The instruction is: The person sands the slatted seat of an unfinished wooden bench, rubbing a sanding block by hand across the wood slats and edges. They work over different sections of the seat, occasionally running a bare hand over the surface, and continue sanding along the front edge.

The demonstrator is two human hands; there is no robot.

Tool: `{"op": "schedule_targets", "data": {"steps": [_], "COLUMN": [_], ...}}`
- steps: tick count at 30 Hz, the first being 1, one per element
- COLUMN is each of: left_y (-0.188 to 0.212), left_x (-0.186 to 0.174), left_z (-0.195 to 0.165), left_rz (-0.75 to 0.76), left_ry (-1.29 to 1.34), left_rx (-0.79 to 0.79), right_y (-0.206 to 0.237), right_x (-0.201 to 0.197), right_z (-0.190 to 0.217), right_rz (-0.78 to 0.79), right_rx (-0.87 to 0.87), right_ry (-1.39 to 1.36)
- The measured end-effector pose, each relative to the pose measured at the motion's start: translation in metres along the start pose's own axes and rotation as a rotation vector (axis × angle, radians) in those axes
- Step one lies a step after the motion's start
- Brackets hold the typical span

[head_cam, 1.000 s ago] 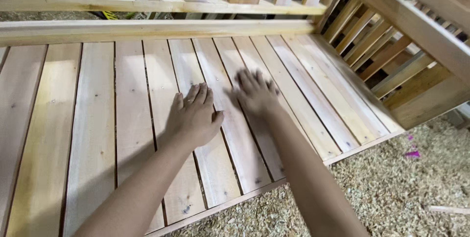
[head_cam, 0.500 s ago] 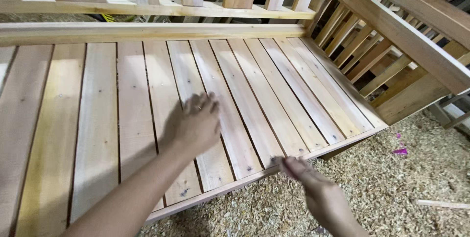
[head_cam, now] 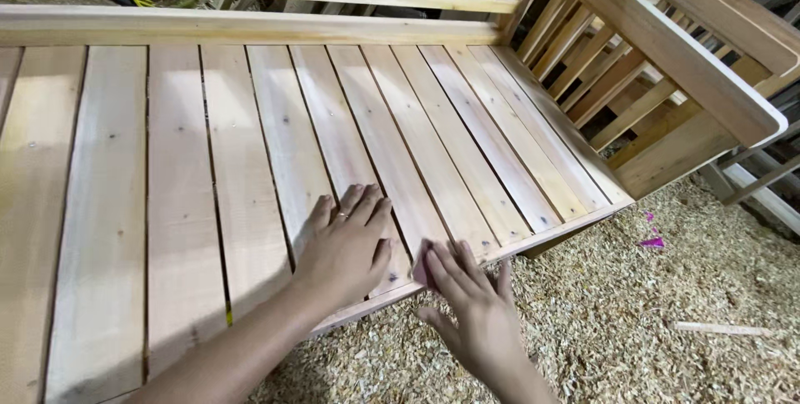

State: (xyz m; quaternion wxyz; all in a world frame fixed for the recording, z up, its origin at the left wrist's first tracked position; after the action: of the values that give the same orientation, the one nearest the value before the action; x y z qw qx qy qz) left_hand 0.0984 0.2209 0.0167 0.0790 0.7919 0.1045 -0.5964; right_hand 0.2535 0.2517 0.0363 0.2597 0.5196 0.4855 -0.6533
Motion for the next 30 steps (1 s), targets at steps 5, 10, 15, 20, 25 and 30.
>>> {"op": "schedule_targets", "data": {"steps": [5,10,15,20,25,30], "left_y": [-0.003,-0.001,-0.002,0.0,-0.002,0.003], "left_x": [-0.001,0.0,0.0,-0.001,0.002,-0.004], "left_z": [-0.001,-0.003,-0.004,-0.007,-0.007,-0.009], "left_rz": [-0.06,-0.039,-0.007,-0.025,-0.012,-0.094], "left_ry": [-0.013,-0.001,-0.026,-0.029,-0.018,0.031], "left_rx": [0.021,0.02,0.028,0.051,0.036,0.052], "right_y": [0.0,0.004,0.003,0.003,0.005,0.009], "right_x": [-0.008,-0.011,-0.013,-0.015,-0.011,-0.014], "right_z": [0.002,0.011,0.021,0.023,0.021,0.023], "right_rz": [-0.073,-0.118,-0.153,-0.109,-0.068,-0.108], "right_rx": [0.029,0.064,0.033,0.073,0.105,0.117], "right_ry": [0.015,0.1,0.176,0.184,0.205,0.15]}}
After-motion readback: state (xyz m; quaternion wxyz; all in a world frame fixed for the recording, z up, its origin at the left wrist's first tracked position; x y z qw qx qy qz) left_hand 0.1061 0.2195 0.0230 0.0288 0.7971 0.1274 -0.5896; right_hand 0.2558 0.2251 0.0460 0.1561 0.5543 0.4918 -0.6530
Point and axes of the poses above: each hand's wrist, its own y-axis away from the middle knuckle, its own x-axis out of the palm, z = x × y, the point moved 9 cm from there along -y, towards the middle knuckle, and after that the axes turned 1 degree about -x, right-handed, at the moved point
